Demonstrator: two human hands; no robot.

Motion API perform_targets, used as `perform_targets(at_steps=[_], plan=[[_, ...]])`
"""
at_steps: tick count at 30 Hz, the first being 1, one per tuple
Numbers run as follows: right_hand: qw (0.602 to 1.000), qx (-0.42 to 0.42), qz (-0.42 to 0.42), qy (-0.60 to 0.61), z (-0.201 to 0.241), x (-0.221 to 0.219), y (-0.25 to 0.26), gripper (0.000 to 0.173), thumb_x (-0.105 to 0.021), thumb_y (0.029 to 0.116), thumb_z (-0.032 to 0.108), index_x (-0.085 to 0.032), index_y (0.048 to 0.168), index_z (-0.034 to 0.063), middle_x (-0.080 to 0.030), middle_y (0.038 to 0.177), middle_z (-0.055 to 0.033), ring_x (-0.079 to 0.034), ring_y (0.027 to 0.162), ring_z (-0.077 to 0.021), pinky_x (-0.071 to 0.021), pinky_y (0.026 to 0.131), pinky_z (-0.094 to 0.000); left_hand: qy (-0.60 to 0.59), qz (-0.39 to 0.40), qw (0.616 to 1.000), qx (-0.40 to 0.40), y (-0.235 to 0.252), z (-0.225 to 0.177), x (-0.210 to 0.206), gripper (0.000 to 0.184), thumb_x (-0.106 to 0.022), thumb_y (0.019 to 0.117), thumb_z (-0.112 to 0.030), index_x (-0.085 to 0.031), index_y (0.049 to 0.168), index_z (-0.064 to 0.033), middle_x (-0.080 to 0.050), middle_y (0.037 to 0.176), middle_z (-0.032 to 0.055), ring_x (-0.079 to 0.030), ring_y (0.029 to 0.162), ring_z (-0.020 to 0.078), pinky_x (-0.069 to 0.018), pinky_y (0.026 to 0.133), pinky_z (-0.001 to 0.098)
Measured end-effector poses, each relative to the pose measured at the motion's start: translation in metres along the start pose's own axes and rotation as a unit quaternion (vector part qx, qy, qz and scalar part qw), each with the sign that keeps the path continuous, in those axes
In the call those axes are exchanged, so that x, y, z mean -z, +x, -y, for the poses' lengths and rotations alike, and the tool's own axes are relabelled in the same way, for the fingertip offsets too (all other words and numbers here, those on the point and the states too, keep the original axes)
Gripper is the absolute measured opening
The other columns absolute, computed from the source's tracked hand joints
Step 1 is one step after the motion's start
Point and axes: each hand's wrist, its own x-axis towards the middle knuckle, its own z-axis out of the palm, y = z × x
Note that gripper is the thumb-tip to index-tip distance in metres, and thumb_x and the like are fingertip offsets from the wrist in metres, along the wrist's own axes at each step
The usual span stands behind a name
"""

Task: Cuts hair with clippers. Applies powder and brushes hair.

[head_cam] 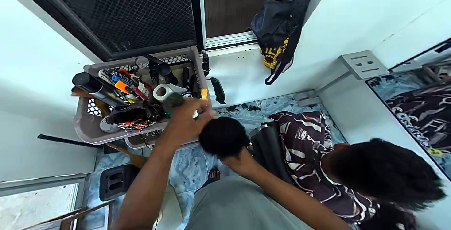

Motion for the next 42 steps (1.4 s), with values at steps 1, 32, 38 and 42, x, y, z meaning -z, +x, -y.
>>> perform_targets(at_steps=[1,32,38,42], plan=[[0.996,-0.068,-0.014,0.051,-0.011,0.001,-0.006,0.021,-0.065,0.0967,0.018,-0.069,0.104,-0.0016,-0.072,0.085,-0.005,-0.071,0.078,-0.0119,-0.0623,0.076,-0.0333,0.038,-0.012,0.997,0.071,0.018,0.024,-0.015,0.056,-0.071,0.0943,-0.047,-0.066,0.132,-0.0061,-0.062,0.134,0.0179,-0.059,0.124,0.036,-0.0489,0.101,0.0621],[0.881,-0.073,-0.449,-0.13,-0.04,0.093,-0.121,0.039,-0.08,0.0828,0.024,-0.072,0.114,0.0027,-0.072,0.113,-0.0115,-0.068,0.109,-0.0185,-0.0546,0.099,-0.0415,0.468,0.247,0.562,-0.636,0.12,-0.264,-0.049,0.033,-0.082,0.0843,-0.039,-0.071,0.1,-0.0114,-0.064,0.109,0.0103,-0.065,0.098,0.0321,-0.051,0.084,0.0552],[0.886,-0.081,-0.43,-0.152,-0.038,0.091,-0.13,0.051,-0.08,0.0805,0.024,-0.066,0.122,-0.0011,-0.072,0.114,-0.0123,-0.069,0.108,-0.0173,-0.0567,0.099,-0.0432,0.129,0.222,0.814,-0.521,0.123,-0.137,-0.075,0.046,-0.081,0.0859,-0.043,-0.071,0.123,-0.0179,-0.066,0.115,0.0092,-0.063,0.11,0.0268,-0.0536,0.095,0.0498],[0.907,-0.138,-0.391,-0.074,-0.051,0.065,-0.152,0.066,-0.084,0.0771,0.019,-0.055,0.131,-0.007,-0.07,0.117,-0.0101,-0.068,0.108,-0.01,-0.059,0.096,-0.0341,-0.201,0.11,0.958,-0.174,0.027,-0.012,-0.097,0.05,-0.084,0.0857,-0.024,-0.066,0.128,-0.0058,-0.066,0.129,0.0088,-0.061,0.125,0.0175,-0.0508,0.11,0.0401]])
